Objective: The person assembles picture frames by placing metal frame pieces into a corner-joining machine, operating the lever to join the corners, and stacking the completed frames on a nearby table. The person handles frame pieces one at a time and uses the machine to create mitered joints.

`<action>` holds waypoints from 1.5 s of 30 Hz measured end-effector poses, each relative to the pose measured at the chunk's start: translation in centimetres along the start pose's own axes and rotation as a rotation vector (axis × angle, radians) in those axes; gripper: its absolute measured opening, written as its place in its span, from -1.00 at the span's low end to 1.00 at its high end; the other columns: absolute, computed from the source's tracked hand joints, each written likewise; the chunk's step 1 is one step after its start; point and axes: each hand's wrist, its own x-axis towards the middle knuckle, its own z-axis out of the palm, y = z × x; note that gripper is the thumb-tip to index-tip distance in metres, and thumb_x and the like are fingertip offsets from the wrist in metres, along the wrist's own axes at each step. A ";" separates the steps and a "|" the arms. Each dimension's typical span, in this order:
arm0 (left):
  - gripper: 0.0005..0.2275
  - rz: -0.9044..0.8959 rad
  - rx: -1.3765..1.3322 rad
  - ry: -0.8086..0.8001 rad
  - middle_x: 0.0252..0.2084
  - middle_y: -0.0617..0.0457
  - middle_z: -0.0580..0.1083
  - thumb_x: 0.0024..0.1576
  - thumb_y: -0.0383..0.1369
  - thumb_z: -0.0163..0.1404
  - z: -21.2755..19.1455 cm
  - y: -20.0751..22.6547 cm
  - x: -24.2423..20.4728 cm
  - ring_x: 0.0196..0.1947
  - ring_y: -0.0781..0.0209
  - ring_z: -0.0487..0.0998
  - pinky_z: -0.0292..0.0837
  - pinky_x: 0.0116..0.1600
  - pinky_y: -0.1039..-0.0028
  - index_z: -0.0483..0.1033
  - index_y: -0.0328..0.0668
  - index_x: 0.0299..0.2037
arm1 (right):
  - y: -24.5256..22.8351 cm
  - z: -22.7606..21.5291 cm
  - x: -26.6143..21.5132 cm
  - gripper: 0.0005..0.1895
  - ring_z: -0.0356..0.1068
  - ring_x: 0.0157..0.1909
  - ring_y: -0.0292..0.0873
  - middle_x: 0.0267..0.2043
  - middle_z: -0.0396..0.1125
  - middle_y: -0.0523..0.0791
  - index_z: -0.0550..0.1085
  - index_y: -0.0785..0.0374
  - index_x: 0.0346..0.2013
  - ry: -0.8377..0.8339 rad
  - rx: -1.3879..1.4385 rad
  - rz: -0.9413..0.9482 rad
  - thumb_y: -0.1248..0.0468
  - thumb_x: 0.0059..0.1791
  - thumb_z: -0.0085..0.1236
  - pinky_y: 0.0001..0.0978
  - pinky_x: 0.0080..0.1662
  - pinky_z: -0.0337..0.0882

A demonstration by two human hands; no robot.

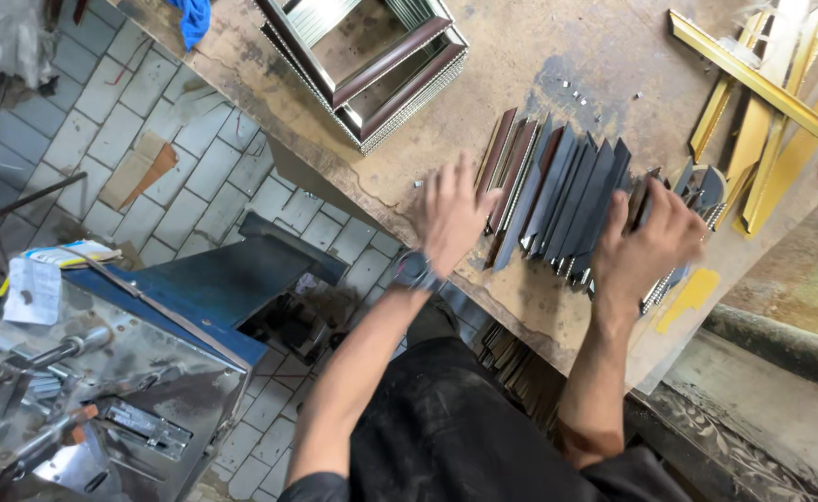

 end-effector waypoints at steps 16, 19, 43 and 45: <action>-0.47 -0.321 -0.556 -0.205 -0.45 -0.03 0.54 0.28 -0.34 -0.04 0.9 0.2 -4.7 -0.65 0.06 0.51 0.40 -0.59 0.37 0.10 -0.15 0.46 | 5.0 5.3 -4.6 -0.90 0.29 0.08 -0.03 0.03 0.40 0.08 0.43 0.39 0.01 0.145 0.256 0.148 0.40 0.23 0.03 -0.13 0.09 0.30; -0.59 -0.107 -0.544 0.229 -0.21 -0.01 0.59 0.28 -0.42 0.03 -5.5 -2.5 -11.6 -0.50 0.27 0.56 0.46 -0.40 0.55 0.31 0.10 0.33 | 4.8 4.6 -5.1 -0.86 0.36 -0.23 -0.15 -0.19 0.39 0.07 0.36 0.43 0.05 0.209 0.431 0.229 0.36 0.28 -0.06 -0.28 -0.23 0.34; -0.71 -0.805 0.439 0.500 -0.14 0.08 0.42 0.22 -0.14 0.20 -20.6 -32.0 -54.3 -0.08 0.02 0.40 0.23 -0.07 0.16 0.62 0.11 0.11 | -45.2 -3.8 -32.8 -0.62 0.29 0.11 0.09 0.15 0.37 0.01 0.52 0.33 0.12 -0.571 0.868 -1.226 0.35 0.01 0.31 -0.03 0.12 0.32; -0.75 -0.789 0.472 0.569 -0.08 0.14 0.39 0.21 -0.16 0.23 -20.9 -33.3 -54.6 0.00 0.06 0.35 0.18 0.00 0.14 0.64 0.17 0.08 | -45.4 -3.1 -33.3 -0.61 0.27 0.16 0.10 0.17 0.35 0.00 0.52 0.32 0.14 -0.536 0.894 -1.190 0.37 0.02 0.30 -0.03 0.16 0.31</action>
